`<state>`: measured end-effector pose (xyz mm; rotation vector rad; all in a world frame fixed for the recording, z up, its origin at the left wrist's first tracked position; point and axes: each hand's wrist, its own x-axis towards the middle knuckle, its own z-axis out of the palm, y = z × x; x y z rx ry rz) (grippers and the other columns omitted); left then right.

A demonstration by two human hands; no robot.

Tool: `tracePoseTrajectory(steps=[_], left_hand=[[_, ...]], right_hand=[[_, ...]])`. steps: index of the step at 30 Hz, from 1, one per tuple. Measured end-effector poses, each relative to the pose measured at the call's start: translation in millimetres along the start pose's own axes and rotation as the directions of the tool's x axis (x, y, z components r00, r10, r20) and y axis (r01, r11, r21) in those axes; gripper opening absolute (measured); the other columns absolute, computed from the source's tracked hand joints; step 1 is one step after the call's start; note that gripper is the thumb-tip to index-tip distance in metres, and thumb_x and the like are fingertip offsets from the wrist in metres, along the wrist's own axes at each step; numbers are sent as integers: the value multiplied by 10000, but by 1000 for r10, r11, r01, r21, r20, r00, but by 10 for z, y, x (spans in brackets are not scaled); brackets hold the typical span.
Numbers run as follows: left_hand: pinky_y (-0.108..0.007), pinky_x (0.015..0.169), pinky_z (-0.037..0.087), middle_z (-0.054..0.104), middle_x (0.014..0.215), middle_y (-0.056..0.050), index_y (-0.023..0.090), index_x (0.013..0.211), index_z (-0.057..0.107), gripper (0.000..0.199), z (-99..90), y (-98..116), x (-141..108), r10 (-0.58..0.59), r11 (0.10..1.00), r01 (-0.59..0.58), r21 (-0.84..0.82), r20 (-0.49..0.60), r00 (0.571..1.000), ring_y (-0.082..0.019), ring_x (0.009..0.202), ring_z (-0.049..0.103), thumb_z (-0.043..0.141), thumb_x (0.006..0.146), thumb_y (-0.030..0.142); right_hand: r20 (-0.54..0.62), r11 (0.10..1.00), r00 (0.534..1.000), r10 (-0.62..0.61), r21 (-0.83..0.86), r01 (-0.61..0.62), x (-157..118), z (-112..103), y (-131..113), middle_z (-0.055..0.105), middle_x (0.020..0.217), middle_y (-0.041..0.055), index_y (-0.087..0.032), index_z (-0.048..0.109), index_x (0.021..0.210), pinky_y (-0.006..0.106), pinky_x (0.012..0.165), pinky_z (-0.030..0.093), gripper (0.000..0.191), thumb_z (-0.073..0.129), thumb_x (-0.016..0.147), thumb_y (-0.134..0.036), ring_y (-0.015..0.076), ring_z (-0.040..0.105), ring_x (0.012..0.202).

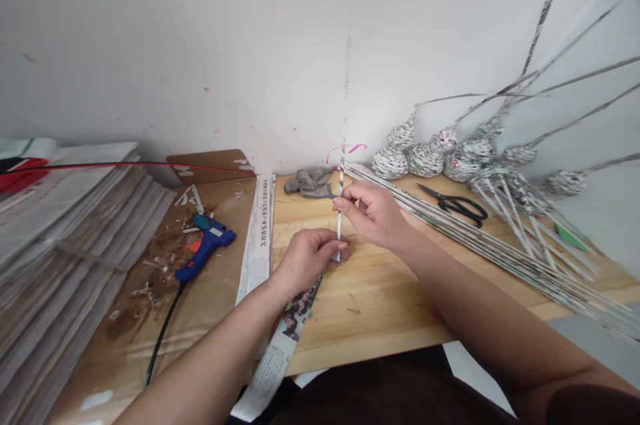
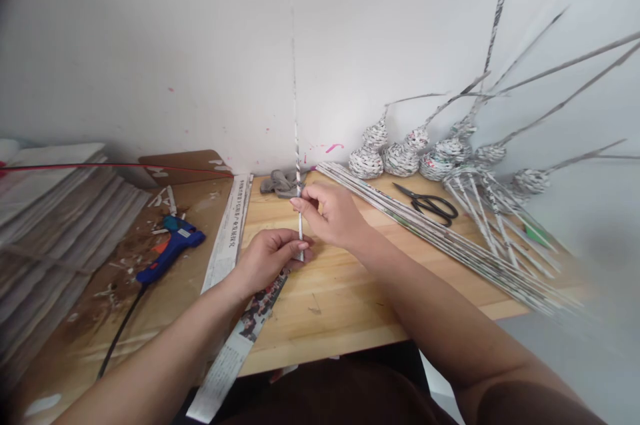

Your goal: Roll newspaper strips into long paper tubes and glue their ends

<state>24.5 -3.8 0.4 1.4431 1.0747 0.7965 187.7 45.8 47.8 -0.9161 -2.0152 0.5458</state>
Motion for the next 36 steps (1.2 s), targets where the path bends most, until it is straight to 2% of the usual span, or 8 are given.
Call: tracePoseTrajectory(steps=[4, 8, 10, 13, 16, 22, 28, 36], left_hand=[[-257, 678, 507, 695, 805, -52, 165, 805, 693, 261, 0, 7, -4, -13, 1000, 13, -15, 10, 1000, -155, 717, 619, 556, 842, 384], [-260, 687, 517, 691, 801, -46, 164, 802, 687, 251, 14, 3, -12, -26, 997, 28, -76, 23, 999, -151, 723, 617, 574, 833, 386], [-263, 679, 520, 690, 800, -46, 160, 799, 683, 253, 16, -4, -11, -39, 995, 40, -95, 21, 999, -143, 701, 611, 585, 827, 392], [-273, 666, 524, 691, 802, -53, 150, 820, 682, 272, 13, -6, -3, -55, 991, 55, -121, 5, 998, -139, 675, 605, 594, 822, 407], [-281, 674, 530, 694, 810, -62, 140, 826, 680, 282, 12, 6, 0, -70, 988, 71, -135, 10, 997, -143, 692, 610, 607, 814, 412], [-278, 687, 532, 684, 801, -52, 143, 786, 674, 280, 17, 28, -14, -44, 989, 51, -141, 50, 998, -149, 733, 616, 605, 814, 413], [-282, 682, 534, 688, 820, -67, 137, 788, 673, 284, 14, 19, -22, -47, 991, 54, -125, 54, 997, -157, 744, 622, 598, 818, 409], [-296, 714, 539, 681, 836, -63, 139, 805, 664, 277, 22, 25, -29, -24, 991, 33, -129, 72, 997, -150, 755, 620, 568, 845, 396]], right_hand=[[102, 1000, 995, 22, -22, -20, 1, 3, 6, 506, 616, -3, -175, 569, 692, 259, 568, 298, 328, 512, 891, -430, 115, 401, 565], [68, 997, 996, 54, -54, -50, 1, 23, 31, 466, 578, -14, -168, 565, 653, 263, 555, 277, 365, 531, 878, -454, 107, 379, 543], [99, 991, 990, 104, 69, -111, 11, 17, 41, 496, 598, -5, -161, 607, 716, 257, 561, 307, 375, 486, 899, -465, 112, 429, 562], [278, 923, 947, 163, 295, -246, 42, -19, 70, 563, 670, 12, -149, 660, 827, 244, 590, 371, 354, 524, 873, -472, 123, 510, 630], [414, 874, 897, 154, 366, -319, 64, -34, 111, 592, 687, 15, -138, 694, 818, 233, 588, 381, 299, 609, 824, -424, 114, 513, 643], [229, 796, 931, 286, 483, -363, 61, 26, 115, 535, 577, -23, -125, 668, 698, 214, 467, 280, 271, 742, 695, -385, 66, 388, 508], [450, 771, 870, 199, 476, -423, 67, -36, 88, 621, 704, 17, -127, 706, 801, 224, 550, 371, 262, 706, 739, -381, 95, 504, 619], [310, 737, 903, 298, 527, -424, 39, 80, 158, 505, 537, -39, -127, 640, 631, 208, 443, 262, 291, 788, 642, -378, 50, 360, 473]])
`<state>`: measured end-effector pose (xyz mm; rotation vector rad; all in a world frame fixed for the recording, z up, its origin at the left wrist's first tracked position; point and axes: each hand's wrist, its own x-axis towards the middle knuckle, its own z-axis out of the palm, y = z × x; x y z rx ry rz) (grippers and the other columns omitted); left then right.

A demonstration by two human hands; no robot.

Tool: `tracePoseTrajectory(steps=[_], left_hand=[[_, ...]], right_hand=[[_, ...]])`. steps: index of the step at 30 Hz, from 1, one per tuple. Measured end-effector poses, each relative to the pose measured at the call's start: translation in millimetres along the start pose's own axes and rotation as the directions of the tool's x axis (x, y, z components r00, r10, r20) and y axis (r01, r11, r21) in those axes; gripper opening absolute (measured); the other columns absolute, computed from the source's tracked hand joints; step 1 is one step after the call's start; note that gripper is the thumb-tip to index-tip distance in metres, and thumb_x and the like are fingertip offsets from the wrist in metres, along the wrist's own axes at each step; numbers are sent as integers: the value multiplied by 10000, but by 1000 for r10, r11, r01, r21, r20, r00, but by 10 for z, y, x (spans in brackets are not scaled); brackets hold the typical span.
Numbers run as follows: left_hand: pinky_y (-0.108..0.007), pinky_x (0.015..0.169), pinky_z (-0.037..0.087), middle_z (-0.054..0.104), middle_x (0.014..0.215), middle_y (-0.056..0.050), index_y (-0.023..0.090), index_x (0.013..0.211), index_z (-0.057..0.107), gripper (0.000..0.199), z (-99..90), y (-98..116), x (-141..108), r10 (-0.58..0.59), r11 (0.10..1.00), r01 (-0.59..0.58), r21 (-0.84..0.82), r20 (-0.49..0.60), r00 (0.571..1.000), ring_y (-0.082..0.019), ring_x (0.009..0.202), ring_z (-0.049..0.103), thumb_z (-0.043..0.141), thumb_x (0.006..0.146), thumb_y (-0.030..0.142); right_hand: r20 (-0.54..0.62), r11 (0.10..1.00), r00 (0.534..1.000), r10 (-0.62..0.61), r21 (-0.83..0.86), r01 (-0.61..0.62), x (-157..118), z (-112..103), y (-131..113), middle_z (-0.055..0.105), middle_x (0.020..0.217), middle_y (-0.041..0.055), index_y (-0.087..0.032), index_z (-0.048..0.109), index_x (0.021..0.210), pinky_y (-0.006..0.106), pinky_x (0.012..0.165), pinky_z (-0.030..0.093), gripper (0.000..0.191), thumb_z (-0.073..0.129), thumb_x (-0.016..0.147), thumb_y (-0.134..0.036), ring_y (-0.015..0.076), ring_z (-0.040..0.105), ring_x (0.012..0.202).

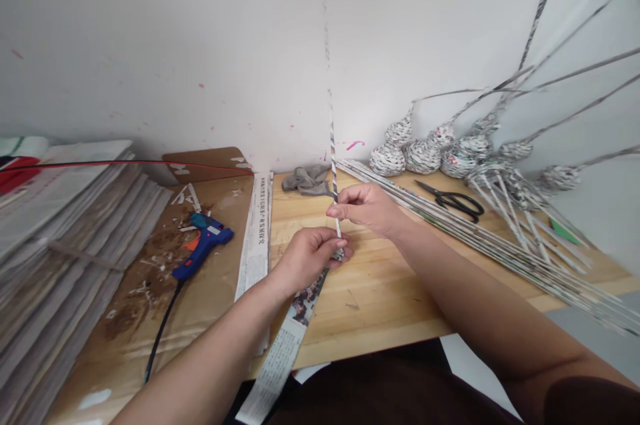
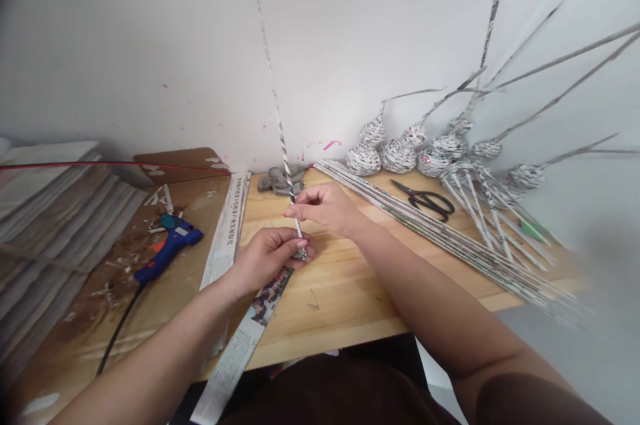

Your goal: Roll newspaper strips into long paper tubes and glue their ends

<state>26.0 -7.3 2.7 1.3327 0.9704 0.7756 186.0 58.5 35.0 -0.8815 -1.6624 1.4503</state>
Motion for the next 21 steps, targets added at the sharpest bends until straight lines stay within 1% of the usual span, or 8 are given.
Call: tracePoseTrajectory(steps=[4, 7, 8, 10, 12, 14, 17, 21], left_hand=[[-288, 709, 533, 683, 837, -62, 144, 874, 680, 284, -6, -4, 5, 13, 1000, -13, -2, -3, 1000, -151, 761, 623, 559, 850, 401], [-281, 713, 526, 687, 862, -63, 157, 947, 685, 299, -13, -17, 9, 48, 999, -49, -15, -21, 999, -154, 787, 625, 552, 852, 408], [-279, 714, 523, 687, 868, -65, 158, 955, 686, 304, -13, -19, 10, 63, 998, -64, -14, -26, 998, -155, 793, 624, 548, 854, 410], [-274, 710, 517, 685, 869, -67, 157, 955, 687, 306, -13, -15, 9, 94, 996, -94, -6, -28, 995, -155, 791, 619, 542, 856, 408], [-265, 699, 509, 679, 856, -65, 154, 946, 688, 301, -12, 1, 7, 116, 993, -115, 9, -26, 993, -150, 776, 610, 540, 857, 400], [-259, 691, 502, 673, 841, -63, 150, 945, 688, 297, -16, 21, 4, 120, 993, -119, 23, -27, 992, -144, 758, 599, 535, 860, 391], [-257, 682, 496, 669, 811, -61, 144, 939, 686, 294, -34, 35, 8, 108, 994, -107, 37, -39, 993, -141, 734, 591, 527, 859, 378], [-262, 694, 491, 667, 810, -60, 147, 914, 687, 289, -54, 14, 28, 111, 994, -110, 25, -45, 993, -148, 747, 596, 529, 852, 380]], right_hand=[[-54, 1000, 999, -5, 12, 6, 62, -38, 100, 593, 670, 34, -129, 668, 781, 217, 429, 277, 467, 548, 811, -579, 94, 483, 532], [-146, 950, 988, -50, -314, 2, 213, -104, 219, 620, 735, 57, -134, 680, 964, 243, 509, 370, 508, 410, 892, -559, 147, 562, 635], [-151, 874, 984, -92, -486, 7, 285, -113, 259, 637, 780, 71, -130, 676, 997, 265, 583, 412, 477, 423, 899, -522, 169, 582, 697], [-117, 636, 978, -175, -772, 21, 455, -92, 335, 650, 920, 125, -103, 645, 1073, 325, 757, 435, 445, 460, 893, -466, 232, 589, 867], [-61, 407, 978, -198, -913, 25, 644, -18, 405, 619, 1065, 188, -79, 579, 1181, 376, 875, 396, 503, 490, 876, -469, 290, 545, 1016], [-47, 291, 981, -186, -957, 10, 832, 82, 475, 589, 1146, 199, -111, 556, 1213, 392, 922, 358, 492, 492, 875, -463, 311, 504, 1089], [-58, 297, 990, -126, -955, -18, 1068, 207, 578, 644, 1048, 138, -177, 600, 1123, 359, 865, 378, 351, 364, 941, -363, 270, 557, 1002], [-154, 366, 980, -127, -925, -98, 1240, 251, 672, 673, 892, 136, -162, 629, 1053, 350, 777, 400, 466, 261, 963, -434, 264, 605, 870]])
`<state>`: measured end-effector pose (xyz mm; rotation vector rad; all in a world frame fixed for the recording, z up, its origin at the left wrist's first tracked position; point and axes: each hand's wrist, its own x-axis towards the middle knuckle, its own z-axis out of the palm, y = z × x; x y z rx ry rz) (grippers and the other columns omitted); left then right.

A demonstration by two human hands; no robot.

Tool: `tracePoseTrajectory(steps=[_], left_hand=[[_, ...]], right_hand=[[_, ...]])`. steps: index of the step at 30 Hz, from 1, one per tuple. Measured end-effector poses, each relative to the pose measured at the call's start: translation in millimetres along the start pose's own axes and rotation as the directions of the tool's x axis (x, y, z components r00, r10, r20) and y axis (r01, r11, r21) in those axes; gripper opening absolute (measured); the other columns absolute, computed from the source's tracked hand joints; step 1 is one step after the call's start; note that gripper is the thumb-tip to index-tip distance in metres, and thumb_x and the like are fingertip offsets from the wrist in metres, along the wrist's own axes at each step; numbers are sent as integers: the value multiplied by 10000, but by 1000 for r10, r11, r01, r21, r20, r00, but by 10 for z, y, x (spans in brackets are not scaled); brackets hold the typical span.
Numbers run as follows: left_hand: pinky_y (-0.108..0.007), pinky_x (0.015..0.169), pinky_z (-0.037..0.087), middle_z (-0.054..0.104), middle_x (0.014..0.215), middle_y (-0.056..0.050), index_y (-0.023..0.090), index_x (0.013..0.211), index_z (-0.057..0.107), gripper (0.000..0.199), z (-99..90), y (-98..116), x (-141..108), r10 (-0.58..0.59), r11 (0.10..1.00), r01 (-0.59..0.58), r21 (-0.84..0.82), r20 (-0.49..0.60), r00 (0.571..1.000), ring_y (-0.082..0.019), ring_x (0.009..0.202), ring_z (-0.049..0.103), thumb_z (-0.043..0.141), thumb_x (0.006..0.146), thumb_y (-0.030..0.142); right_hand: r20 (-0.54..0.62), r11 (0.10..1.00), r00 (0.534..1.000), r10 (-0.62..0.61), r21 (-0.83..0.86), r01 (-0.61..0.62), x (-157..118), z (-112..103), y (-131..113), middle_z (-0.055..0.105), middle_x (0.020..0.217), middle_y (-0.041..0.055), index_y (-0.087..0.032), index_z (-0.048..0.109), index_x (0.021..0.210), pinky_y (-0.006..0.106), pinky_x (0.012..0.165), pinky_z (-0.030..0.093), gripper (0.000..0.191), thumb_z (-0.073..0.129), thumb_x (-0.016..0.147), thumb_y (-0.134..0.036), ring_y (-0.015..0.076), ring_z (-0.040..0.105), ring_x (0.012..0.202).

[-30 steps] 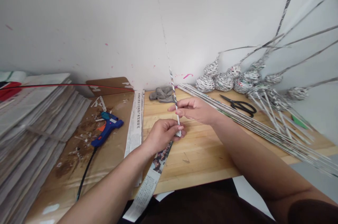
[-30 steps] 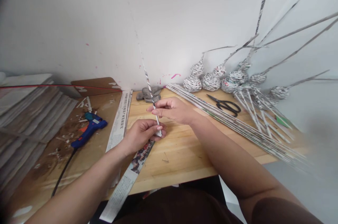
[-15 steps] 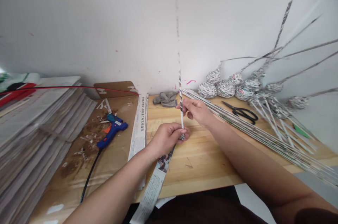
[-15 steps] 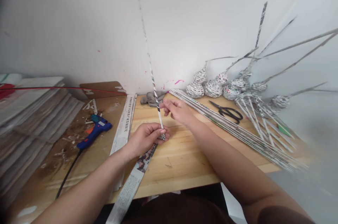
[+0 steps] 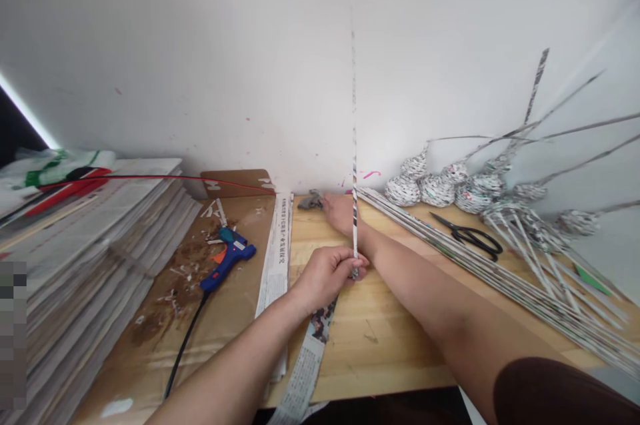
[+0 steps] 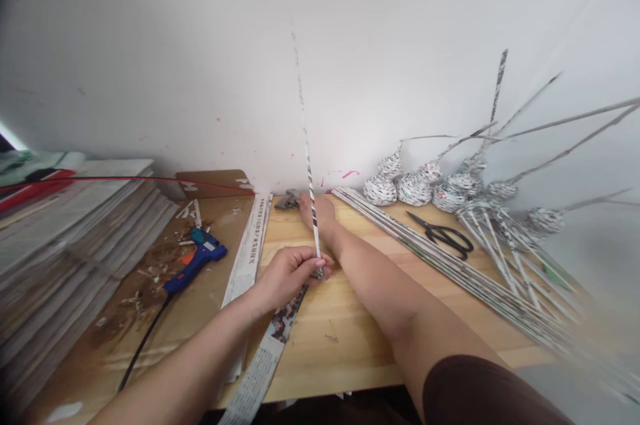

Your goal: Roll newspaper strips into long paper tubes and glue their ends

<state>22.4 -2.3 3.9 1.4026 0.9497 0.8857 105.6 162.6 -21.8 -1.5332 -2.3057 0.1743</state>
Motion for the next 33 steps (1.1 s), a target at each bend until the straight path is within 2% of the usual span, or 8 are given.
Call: tracePoseTrajectory(steps=[6, 10, 14, 18, 20, 23, 27, 33], left_hand=[[-256, 641, 471, 658, 785, -62, 142, 885, 683, 321, 11, -33, 20, -2, 1000, 1, -14, -16, 1000, -149, 703, 576, 537, 840, 425], [-237, 611, 451, 651, 755, -49, 147, 828, 672, 309, 23, -30, 25, -15, 999, 14, -51, -3, 1000, -139, 675, 568, 556, 822, 433], [-237, 579, 445, 643, 720, -47, 135, 791, 656, 299, 42, -18, 31, -73, 994, 73, -75, 5, 997, -134, 630, 560, 586, 789, 426], [-246, 581, 455, 637, 712, -47, 129, 766, 647, 313, 37, -20, 35, -68, 994, 70, -89, 19, 997, -136, 630, 561, 590, 788, 436], [-250, 588, 461, 635, 714, -47, 128, 767, 647, 321, 24, -20, 29, -51, 995, 54, -87, 42, 998, -138, 641, 564, 584, 798, 441], [-269, 628, 483, 649, 745, -59, 122, 766, 655, 349, 2, -19, 19, -52, 996, 57, -62, 71, 996, -147, 676, 580, 579, 805, 461], [-278, 667, 499, 667, 785, -76, 112, 769, 676, 370, -15, -26, 22, -69, 998, 69, 0, 67, 995, -157, 707, 595, 590, 800, 470], [-270, 706, 503, 681, 806, -64, 145, 823, 697, 326, 4, 0, -5, -100, 994, 97, 55, 64, 993, -166, 740, 613, 611, 789, 458]], right_hand=[[-27, 975, 997, 73, 211, -66, -8, -90, 70, 670, 763, 131, -152, 686, 793, 337, 774, 416, 696, 208, 907, -646, 246, 612, 825], [-28, 906, 998, 55, 421, -38, -212, -254, 203, 675, 938, 121, -153, 682, 1002, 311, 795, 436, 701, 109, 956, -555, 204, 603, 904], [40, 819, 999, 30, 571, -47, -539, -512, 307, 652, 809, 112, -109, 688, 1008, 289, 620, 450, 654, 257, 927, -593, 188, 589, 728], [253, 426, 944, -213, 893, -143, -886, -843, 251, 607, 800, 68, -151, 683, 1077, 238, 590, 405, 480, 501, 870, -544, 141, 539, 707], [297, 364, 904, -308, 914, -177, -1017, -972, 188, 595, 826, 58, -167, 689, 1086, 236, 608, 397, 457, 499, 879, -528, 123, 514, 695], [315, 432, 878, -359, 890, -143, -1111, -1072, 120, 572, 778, 36, -153, 710, 1047, 236, 620, 382, 436, 526, 873, -508, 115, 486, 679], [217, 535, 934, -283, 844, -34, -1089, -1055, 118, 537, 690, 10, -138, 735, 968, 226, 586, 345, 388, 577, 849, -471, 111, 442, 654], [141, 506, 957, -252, 863, 6, -1058, -1011, 131, 610, 687, 18, -122, 742, 886, 228, 559, 326, 350, 615, 822, -441, 103, 456, 620]])
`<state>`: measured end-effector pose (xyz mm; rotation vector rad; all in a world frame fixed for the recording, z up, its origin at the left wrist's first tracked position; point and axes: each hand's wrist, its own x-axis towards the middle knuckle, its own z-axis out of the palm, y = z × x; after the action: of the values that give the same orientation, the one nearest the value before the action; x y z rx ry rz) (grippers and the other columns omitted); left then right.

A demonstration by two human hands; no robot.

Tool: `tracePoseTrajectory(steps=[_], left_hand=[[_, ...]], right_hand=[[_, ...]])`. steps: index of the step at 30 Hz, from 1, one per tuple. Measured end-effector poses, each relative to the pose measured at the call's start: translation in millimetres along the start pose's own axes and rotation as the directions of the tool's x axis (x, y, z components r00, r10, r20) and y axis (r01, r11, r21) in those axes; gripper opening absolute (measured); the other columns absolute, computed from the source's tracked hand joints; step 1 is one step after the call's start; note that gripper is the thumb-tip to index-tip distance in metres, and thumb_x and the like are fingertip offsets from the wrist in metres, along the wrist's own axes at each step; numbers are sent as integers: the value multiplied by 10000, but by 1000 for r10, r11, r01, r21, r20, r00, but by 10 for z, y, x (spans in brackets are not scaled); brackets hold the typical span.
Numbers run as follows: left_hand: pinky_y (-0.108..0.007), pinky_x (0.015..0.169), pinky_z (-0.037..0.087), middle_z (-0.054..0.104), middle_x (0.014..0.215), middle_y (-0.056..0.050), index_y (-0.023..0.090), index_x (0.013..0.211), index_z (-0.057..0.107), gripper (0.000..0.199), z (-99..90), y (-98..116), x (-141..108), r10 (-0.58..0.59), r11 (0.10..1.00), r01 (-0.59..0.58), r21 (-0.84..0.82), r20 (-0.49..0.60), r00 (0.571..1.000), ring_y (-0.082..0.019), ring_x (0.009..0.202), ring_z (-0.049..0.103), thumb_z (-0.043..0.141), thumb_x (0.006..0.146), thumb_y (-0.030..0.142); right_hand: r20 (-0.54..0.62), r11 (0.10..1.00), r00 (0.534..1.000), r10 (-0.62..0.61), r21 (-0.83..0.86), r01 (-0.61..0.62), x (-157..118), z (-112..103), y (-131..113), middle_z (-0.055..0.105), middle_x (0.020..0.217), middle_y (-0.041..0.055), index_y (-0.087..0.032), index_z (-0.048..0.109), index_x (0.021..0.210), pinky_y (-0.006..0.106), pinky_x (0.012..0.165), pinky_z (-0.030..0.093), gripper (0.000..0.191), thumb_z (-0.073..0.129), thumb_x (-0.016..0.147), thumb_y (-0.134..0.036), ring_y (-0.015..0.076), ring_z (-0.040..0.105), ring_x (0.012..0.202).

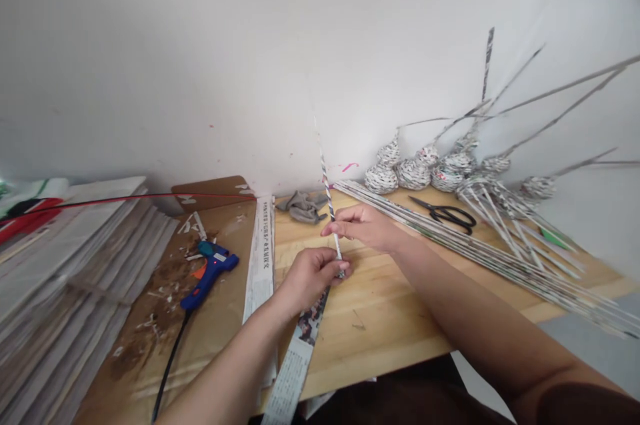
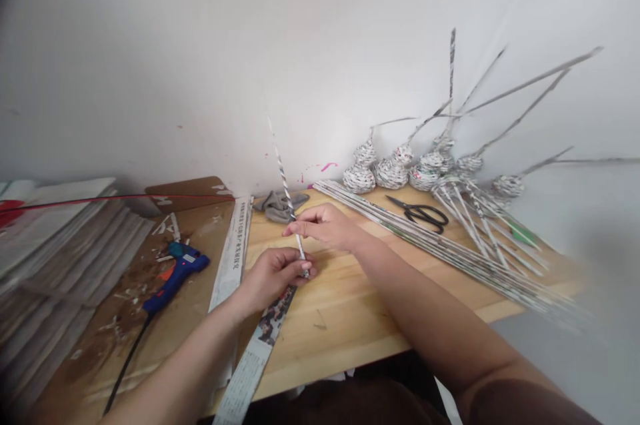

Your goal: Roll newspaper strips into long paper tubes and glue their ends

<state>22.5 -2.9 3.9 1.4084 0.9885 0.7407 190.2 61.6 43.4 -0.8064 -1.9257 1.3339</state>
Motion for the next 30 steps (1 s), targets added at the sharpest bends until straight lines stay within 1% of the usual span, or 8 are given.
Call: tracePoseTrajectory(steps=[5, 12, 14, 17, 19, 22, 24, 30], left_hand=[[-272, 684, 512, 683, 792, -64, 164, 799, 705, 330, 40, 45, -33, -8, 1000, 8, 30, -17, 1000, -178, 741, 618, 613, 777, 480], [-270, 662, 523, 684, 765, -73, 154, 750, 693, 348, 51, 55, -39, -27, 1000, 27, 4, -40, 999, -179, 737, 628, 625, 763, 494], [-281, 690, 528, 689, 792, -75, 153, 775, 697, 334, 29, 58, -38, -30, 999, 30, -29, -24, 999, -176, 754, 632, 615, 781, 476], [-299, 719, 534, 693, 813, -77, 147, 864, 706, 322, -3, 71, -33, -49, 996, 48, -71, -16, 999, -178, 782, 640, 617, 791, 448], [-297, 722, 535, 695, 816, -75, 143, 907, 707, 331, -11, 81, -29, -53, 995, 51, -80, -24, 998, -180, 800, 644, 631, 783, 440], [-277, 711, 533, 698, 816, -65, 151, 922, 710, 327, -5, 93, -26, -43, 995, 40, -86, -35, 998, -171, 802, 645, 636, 780, 436], [-265, 701, 531, 699, 810, -60, 157, 920, 712, 316, 1, 98, -26, -42, 995, 38, -90, -41, 998, -165, 794, 643, 635, 783, 430], [-266, 706, 528, 691, 819, -63, 150, 889, 709, 280, 15, 81, -24, -32, 997, 28, -78, -41, 999, -162, 791, 631, 619, 802, 400]], right_hand=[[-57, 1000, 998, -9, 19, 10, -11, 23, -37, 662, 739, 28, -145, 732, 800, 244, 615, 371, 296, 655, 785, -430, 124, 537, 678], [-200, 1000, 980, 6, 28, -1, -12, 62, -63, 552, 594, -20, -143, 652, 645, 233, 532, 330, 302, 736, 692, -429, 95, 453, 567], [-153, 997, 988, 17, 75, -5, -27, 42, -85, 604, 667, 1, -146, 666, 705, 232, 561, 373, 292, 713, 718, -433, 108, 506, 618], [58, 995, 998, 33, 95, -38, -51, 1, -99, 685, 867, 55, -147, 703, 857, 266, 702, 452, 289, 666, 773, -421, 153, 595, 796], [105, 995, 993, 50, 75, -58, -56, -11, -76, 692, 856, 58, -140, 707, 847, 282, 737, 464, 282, 680, 763, -407, 162, 609, 807], [-1, 997, 999, 54, 59, -54, -43, -2, -15, 665, 728, 29, -132, 693, 760, 260, 666, 454, 268, 733, 708, -392, 139, 587, 697], [-47, 997, 998, 49, 59, -46, -32, 9, 13, 650, 704, 16, -134, 688, 746, 245, 636, 437, 265, 755, 683, -382, 126, 567, 665], [-84, 997, 995, 53, 59, -48, -28, 31, -2, 634, 700, 10, -135, 683, 733, 236, 624, 412, 261, 749, 691, -384, 112, 538, 653]])
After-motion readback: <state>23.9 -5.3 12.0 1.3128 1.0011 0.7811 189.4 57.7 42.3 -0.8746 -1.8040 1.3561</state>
